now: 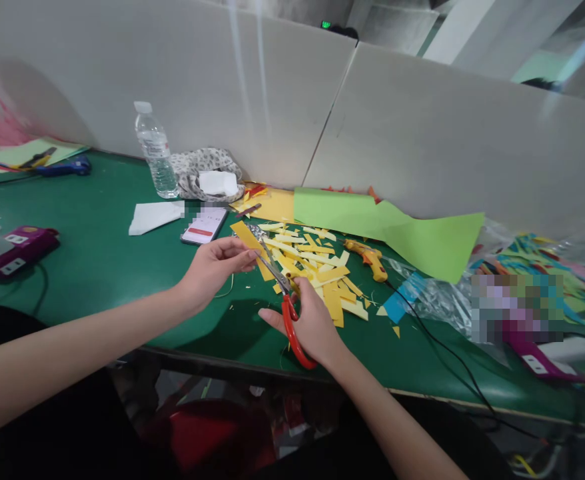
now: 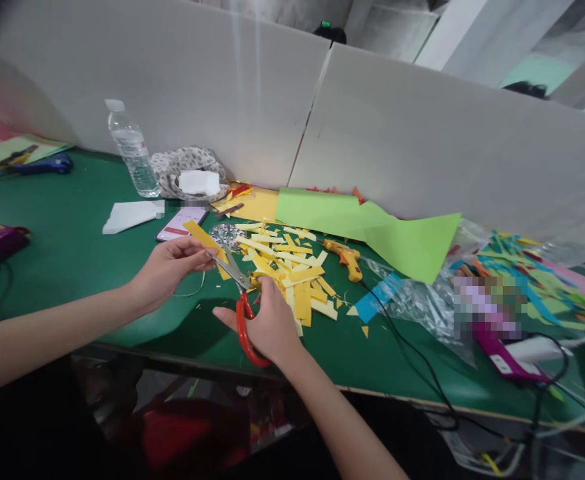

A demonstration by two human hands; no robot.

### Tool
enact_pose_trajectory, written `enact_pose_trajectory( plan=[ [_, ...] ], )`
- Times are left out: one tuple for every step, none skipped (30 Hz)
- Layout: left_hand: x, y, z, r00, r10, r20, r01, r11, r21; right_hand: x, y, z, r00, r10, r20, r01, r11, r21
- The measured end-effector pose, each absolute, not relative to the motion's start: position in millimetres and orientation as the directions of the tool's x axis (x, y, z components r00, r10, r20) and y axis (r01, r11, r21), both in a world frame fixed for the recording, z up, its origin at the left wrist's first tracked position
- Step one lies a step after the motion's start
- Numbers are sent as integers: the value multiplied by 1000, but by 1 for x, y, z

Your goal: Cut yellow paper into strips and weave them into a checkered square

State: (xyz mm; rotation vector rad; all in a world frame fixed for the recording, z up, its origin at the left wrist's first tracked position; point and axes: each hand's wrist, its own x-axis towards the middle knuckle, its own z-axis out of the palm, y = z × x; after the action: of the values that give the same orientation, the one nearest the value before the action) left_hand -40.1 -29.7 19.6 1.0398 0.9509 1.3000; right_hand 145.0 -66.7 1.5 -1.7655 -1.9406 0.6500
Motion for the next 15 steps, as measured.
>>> enact_pose_trajectory(
  plan=[
    [-40, -30, 19, 45, 998, 34, -276, -21, 961, 145, -67, 1, -99, 995, 3, 794, 81, -603],
    [-40, -30, 18, 35, 999, 38, -271, -27, 962, 145, -67, 1, -103, 995, 6, 795, 86, -600],
    [-39, -30, 18, 24, 999, 40, -265, -32, 964, 145, -67, 1, -108, 994, 10, 796, 92, -598],
    [-39, -30, 18, 15, 999, 41, -258, -36, 966, 146, -67, 0, -111, 994, 13, 798, 97, -595],
    [-39, -30, 18, 7, 999, 42, -251, -39, 967, 146, -67, 0, -112, 994, 14, 799, 98, -593],
    [-39, -30, 18, 0, 999, 44, -246, -43, 968, 146, -67, -1, -110, 994, 13, 801, 97, -591],
    [-39, -30, 19, -6, 999, 50, -243, -50, 969, 146, -67, -1, -110, 994, 11, 802, 96, -590],
    [-39, -30, 19, -12, 998, 55, -243, -57, 968, 146, -67, -1, -111, 994, 10, 802, 95, -589],
    [-39, -30, 20, -14, 998, 60, -243, -62, 968, 146, -67, -1, -111, 994, 10, 802, 96, -589],
    [-39, -30, 21, -16, 998, 63, -243, -65, 968, 146, -67, 0, -111, 994, 13, 803, 97, -588],
    [-39, -30, 21, -20, 998, 63, -245, -66, 967, 146, -67, 0, -111, 994, 16, 802, 99, -589],
    [-39, -31, 22, -24, 998, 60, -249, -64, 966, 146, -67, 0, -110, 994, 18, 801, 99, -590],
    [-39, -31, 22, -27, 998, 55, -255, -60, 965, 145, -67, 0, -107, 994, 22, 800, 100, -592],
    [-39, -31, 22, -27, 998, 51, -265, -57, 963, 145, -67, 0, -105, 994, 27, 798, 100, -595],
    [-38, -32, 22, -26, 998, 50, -275, -55, 960, 145, -67, 0, -102, 994, 34, 795, 103, -598]
  ],
)
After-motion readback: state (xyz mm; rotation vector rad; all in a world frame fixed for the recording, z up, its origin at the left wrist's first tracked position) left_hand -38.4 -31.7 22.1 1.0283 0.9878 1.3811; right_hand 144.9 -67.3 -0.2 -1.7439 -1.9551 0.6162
